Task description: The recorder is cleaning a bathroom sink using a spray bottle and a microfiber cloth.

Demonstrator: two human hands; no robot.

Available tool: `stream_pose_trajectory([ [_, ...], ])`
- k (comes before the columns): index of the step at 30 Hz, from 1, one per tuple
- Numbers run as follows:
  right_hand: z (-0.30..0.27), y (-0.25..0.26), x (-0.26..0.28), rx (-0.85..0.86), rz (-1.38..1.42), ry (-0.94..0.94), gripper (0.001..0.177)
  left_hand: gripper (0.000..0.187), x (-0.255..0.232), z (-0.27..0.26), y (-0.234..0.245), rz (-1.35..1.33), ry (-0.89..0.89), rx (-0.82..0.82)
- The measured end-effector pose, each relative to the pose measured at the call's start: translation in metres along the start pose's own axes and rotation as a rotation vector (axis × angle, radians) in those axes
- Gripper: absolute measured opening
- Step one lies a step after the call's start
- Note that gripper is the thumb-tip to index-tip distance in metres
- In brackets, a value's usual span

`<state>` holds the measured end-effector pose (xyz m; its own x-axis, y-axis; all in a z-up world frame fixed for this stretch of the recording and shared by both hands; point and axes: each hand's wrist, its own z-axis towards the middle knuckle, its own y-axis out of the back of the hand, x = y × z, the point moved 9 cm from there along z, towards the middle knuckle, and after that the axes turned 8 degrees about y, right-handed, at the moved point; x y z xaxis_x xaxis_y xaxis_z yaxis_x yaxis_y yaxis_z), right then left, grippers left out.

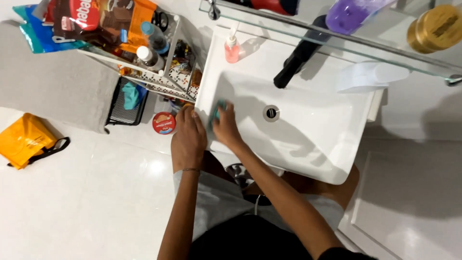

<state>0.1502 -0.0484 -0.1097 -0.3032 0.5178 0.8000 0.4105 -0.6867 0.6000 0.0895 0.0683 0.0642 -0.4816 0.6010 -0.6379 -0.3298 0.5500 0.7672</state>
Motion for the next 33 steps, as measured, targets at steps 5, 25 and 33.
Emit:
stream_pose_trajectory([
  [5,-0.02,0.021,-0.003,0.16,-0.199,0.098,0.054,0.034,-0.006,0.001,0.003,-0.058,-0.053,-0.057],
  [25,0.011,0.103,-0.032,-0.229,-0.334,-0.018,0.027,0.036,-0.012,0.008,-0.006,0.046,-0.118,-0.142],
  [33,0.045,0.09,-0.04,-0.363,-0.015,-0.189,0.026,0.033,0.029,0.014,-0.033,-0.06,-0.052,-0.115],
])
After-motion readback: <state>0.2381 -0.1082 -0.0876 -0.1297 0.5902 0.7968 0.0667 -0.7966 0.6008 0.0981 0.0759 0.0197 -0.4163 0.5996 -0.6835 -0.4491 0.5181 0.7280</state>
